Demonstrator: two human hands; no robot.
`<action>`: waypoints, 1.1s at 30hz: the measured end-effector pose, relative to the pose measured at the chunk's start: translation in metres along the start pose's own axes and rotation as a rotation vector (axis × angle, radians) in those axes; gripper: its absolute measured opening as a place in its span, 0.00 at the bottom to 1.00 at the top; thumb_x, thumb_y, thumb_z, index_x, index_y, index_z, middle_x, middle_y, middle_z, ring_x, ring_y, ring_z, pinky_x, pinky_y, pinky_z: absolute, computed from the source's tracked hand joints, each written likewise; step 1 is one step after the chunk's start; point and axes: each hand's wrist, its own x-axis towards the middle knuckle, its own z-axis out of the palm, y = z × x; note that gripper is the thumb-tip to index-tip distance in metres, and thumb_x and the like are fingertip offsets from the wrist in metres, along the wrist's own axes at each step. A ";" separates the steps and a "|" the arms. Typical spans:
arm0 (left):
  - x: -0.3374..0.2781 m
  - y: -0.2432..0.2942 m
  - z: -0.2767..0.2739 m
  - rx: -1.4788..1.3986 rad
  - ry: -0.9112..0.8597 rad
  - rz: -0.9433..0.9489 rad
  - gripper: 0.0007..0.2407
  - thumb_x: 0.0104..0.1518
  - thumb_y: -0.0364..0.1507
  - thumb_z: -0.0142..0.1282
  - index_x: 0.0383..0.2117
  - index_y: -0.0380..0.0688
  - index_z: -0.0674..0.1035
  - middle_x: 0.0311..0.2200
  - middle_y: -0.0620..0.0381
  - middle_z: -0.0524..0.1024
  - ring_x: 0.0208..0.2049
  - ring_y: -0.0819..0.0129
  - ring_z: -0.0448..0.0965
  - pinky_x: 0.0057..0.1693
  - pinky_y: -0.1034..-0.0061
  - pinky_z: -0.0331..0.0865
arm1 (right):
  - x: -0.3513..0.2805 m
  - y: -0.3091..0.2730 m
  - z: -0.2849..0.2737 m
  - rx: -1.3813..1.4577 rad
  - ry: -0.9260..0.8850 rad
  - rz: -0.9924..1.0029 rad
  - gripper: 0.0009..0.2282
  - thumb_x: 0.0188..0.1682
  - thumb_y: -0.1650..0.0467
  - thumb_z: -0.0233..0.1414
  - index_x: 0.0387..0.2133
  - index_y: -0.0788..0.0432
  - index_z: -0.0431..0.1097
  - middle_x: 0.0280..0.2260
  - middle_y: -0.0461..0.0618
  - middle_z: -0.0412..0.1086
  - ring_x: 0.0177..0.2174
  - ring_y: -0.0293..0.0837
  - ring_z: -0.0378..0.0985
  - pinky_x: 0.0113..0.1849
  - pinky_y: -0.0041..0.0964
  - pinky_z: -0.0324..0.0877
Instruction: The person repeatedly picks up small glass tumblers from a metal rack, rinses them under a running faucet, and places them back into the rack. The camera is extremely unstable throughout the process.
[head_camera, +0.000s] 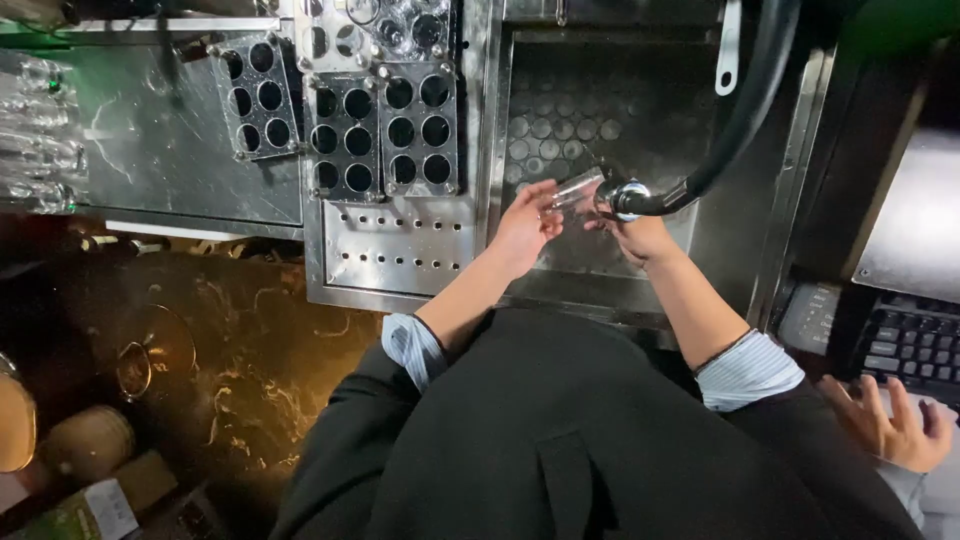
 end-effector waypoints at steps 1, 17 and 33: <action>0.000 0.001 -0.002 0.001 -0.001 0.001 0.11 0.67 0.22 0.43 0.52 0.44 0.73 0.40 0.53 0.72 0.28 0.67 0.78 0.35 0.80 0.77 | -0.002 0.011 0.003 -0.001 0.001 -0.001 0.07 0.55 0.78 0.49 0.38 0.79 0.67 0.30 0.77 0.70 0.29 0.72 0.78 0.28 0.55 0.74; 0.012 -0.013 0.001 0.196 0.124 -0.156 0.22 0.65 0.49 0.45 0.26 0.43 0.77 0.15 0.55 0.71 0.13 0.70 0.71 0.21 0.78 0.73 | -0.010 0.022 0.009 0.168 0.120 0.223 0.12 0.49 0.73 0.64 0.45 0.65 0.75 0.33 0.61 0.77 0.37 0.52 0.81 0.39 0.42 0.77; -0.004 -0.004 0.006 0.065 -0.009 -0.230 0.17 0.62 0.51 0.50 0.26 0.54 0.75 0.18 0.64 0.69 0.12 0.83 0.57 0.18 0.90 0.50 | -0.011 -0.004 -0.001 -0.188 0.232 0.065 0.11 0.51 0.69 0.64 0.37 0.68 0.76 0.36 0.66 0.76 0.44 0.67 0.79 0.47 0.57 0.73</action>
